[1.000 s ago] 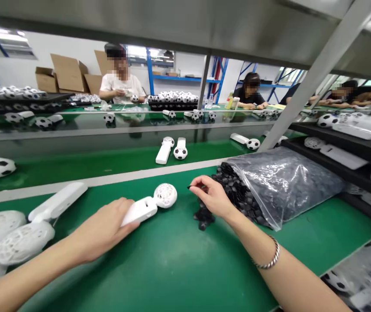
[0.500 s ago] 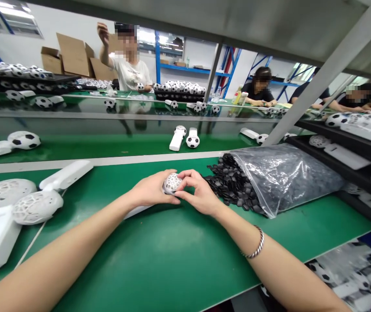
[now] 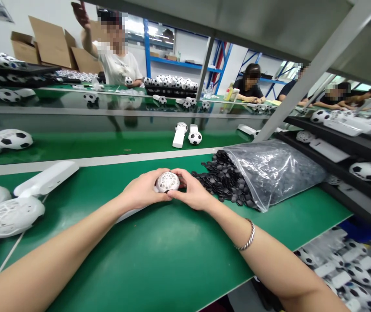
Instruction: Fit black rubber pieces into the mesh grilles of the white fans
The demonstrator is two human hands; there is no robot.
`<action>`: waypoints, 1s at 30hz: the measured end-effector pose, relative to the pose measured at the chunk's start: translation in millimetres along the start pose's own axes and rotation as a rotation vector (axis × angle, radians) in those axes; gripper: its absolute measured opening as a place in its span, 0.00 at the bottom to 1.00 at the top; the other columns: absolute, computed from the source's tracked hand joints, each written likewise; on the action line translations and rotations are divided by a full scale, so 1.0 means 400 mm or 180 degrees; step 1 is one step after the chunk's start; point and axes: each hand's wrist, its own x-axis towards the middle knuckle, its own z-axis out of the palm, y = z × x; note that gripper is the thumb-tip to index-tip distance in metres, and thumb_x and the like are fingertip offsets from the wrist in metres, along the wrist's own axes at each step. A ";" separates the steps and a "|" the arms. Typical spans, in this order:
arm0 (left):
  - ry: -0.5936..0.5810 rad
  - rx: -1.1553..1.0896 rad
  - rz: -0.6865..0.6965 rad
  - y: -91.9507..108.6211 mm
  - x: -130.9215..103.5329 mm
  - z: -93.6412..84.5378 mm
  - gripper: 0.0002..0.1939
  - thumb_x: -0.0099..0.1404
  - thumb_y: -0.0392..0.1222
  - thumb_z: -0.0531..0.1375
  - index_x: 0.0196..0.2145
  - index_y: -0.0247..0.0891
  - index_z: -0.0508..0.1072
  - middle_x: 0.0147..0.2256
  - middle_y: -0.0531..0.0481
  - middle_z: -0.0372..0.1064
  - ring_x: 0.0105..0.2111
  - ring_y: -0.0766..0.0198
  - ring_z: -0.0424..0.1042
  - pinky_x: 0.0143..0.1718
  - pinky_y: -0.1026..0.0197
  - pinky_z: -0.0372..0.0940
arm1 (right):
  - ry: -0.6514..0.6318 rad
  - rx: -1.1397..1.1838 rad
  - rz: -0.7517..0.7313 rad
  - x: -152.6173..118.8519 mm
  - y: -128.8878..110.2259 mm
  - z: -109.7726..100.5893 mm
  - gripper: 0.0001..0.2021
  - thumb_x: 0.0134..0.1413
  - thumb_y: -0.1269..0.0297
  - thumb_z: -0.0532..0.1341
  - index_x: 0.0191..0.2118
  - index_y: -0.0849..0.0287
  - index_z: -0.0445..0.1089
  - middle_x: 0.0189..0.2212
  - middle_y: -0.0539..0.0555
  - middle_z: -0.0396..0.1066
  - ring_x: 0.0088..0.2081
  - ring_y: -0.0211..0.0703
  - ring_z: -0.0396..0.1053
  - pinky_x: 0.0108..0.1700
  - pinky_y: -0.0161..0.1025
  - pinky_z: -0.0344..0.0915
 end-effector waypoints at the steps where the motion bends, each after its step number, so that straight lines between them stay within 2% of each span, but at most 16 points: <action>1: -0.0006 0.0019 -0.0016 -0.001 0.000 0.000 0.35 0.47 0.56 0.62 0.52 0.45 0.60 0.49 0.50 0.64 0.46 0.52 0.65 0.42 0.58 0.62 | 0.0002 -0.0052 0.0000 0.000 -0.001 0.000 0.25 0.46 0.67 0.64 0.50 0.56 0.57 0.48 0.55 0.61 0.48 0.44 0.63 0.48 0.41 0.63; 7: -0.0097 -0.0115 0.0044 -0.013 0.005 -0.004 0.34 0.48 0.55 0.61 0.52 0.46 0.60 0.50 0.51 0.63 0.47 0.52 0.64 0.46 0.56 0.61 | 0.0059 -0.0497 -0.0071 0.001 -0.009 -0.002 0.24 0.46 0.64 0.64 0.51 0.57 0.58 0.49 0.56 0.61 0.48 0.46 0.62 0.50 0.43 0.62; 12: -0.0130 -0.0328 -0.0005 -0.014 0.004 -0.001 0.35 0.47 0.55 0.62 0.52 0.45 0.60 0.49 0.51 0.64 0.46 0.54 0.66 0.44 0.58 0.62 | -0.0026 -0.0351 -0.0116 0.002 -0.007 -0.007 0.22 0.49 0.64 0.62 0.51 0.57 0.57 0.48 0.56 0.61 0.48 0.45 0.63 0.48 0.42 0.63; 18: 0.0013 -0.0102 -0.0064 -0.007 0.001 0.002 0.36 0.46 0.57 0.63 0.52 0.46 0.60 0.48 0.52 0.65 0.45 0.53 0.66 0.44 0.57 0.62 | -0.0157 -0.0095 -0.0053 0.001 0.008 -0.015 0.23 0.49 0.66 0.62 0.51 0.56 0.57 0.50 0.56 0.60 0.49 0.45 0.62 0.45 0.41 0.65; 25: -0.0055 -0.0062 -0.0091 -0.003 0.000 -0.001 0.35 0.48 0.56 0.62 0.53 0.47 0.59 0.48 0.52 0.65 0.46 0.53 0.65 0.45 0.57 0.61 | -0.0101 -0.0217 -0.0069 0.003 0.007 -0.015 0.23 0.49 0.66 0.62 0.52 0.56 0.57 0.51 0.56 0.60 0.47 0.45 0.63 0.42 0.40 0.66; 30: -0.0015 0.0161 -0.0210 0.010 -0.003 -0.003 0.34 0.49 0.58 0.61 0.53 0.50 0.59 0.47 0.54 0.66 0.44 0.53 0.66 0.42 0.57 0.62 | -0.0039 -0.0580 -0.0122 -0.002 -0.001 -0.006 0.22 0.51 0.66 0.60 0.52 0.59 0.57 0.50 0.58 0.61 0.49 0.47 0.61 0.43 0.41 0.65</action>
